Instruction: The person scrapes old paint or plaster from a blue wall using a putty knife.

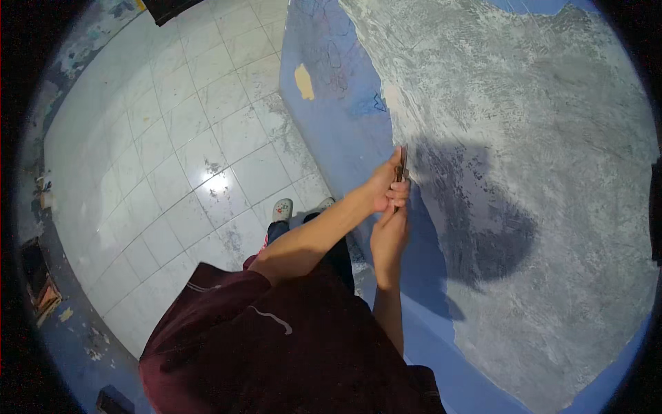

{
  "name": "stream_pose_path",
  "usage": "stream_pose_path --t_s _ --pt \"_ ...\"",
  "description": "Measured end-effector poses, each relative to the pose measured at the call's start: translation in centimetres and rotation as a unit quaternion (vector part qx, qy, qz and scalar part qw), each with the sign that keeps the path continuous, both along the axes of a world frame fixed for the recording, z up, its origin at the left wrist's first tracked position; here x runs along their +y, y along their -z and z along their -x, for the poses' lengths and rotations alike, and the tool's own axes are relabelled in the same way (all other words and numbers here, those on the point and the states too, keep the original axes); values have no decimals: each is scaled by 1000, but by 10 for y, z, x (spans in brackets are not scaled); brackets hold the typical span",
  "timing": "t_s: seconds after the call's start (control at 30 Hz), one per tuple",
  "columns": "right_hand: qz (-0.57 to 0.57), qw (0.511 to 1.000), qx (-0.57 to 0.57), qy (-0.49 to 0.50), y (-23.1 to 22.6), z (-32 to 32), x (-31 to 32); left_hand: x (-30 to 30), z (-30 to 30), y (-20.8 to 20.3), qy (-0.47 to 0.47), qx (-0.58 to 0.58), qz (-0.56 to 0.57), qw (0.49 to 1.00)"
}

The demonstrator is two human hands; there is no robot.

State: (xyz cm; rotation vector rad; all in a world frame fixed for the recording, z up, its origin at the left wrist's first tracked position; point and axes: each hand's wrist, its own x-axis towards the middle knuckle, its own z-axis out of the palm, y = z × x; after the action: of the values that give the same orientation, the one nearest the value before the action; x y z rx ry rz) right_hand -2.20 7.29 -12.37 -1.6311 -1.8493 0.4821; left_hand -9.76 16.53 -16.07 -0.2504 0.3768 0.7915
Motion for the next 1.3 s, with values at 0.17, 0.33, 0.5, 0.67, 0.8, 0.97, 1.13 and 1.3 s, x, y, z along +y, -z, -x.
stream_pose_path --t_s 0.17,0.33,0.5,0.67,0.8,0.97,1.13,1.3 --pt "56 998 -35 21 1 -14 -18 -12 -11 -1 61 -27 -42 997" --pt "15 1000 -25 6 -3 4 0 0 -5 13 -20 -2 -75 997" --pt "23 1000 -1 17 -2 -10 -6 -14 -11 -8 47 -5 -28 998" --pt "191 976 -88 64 0 -1 15 0 7 18 -34 -12 -69 997" --pt "153 985 -40 63 14 -24 -4 -25 -6 32 3 20 -56 998" --pt "159 977 -90 112 6 -50 -32 -71 15 64 83 200 -75 973" --pt "147 979 -47 137 0 -57 -42 -146 84 152 161 302 31 939" --pt "139 976 -128 105 3 -49 -20 -237 169 236 193 465 54 863"
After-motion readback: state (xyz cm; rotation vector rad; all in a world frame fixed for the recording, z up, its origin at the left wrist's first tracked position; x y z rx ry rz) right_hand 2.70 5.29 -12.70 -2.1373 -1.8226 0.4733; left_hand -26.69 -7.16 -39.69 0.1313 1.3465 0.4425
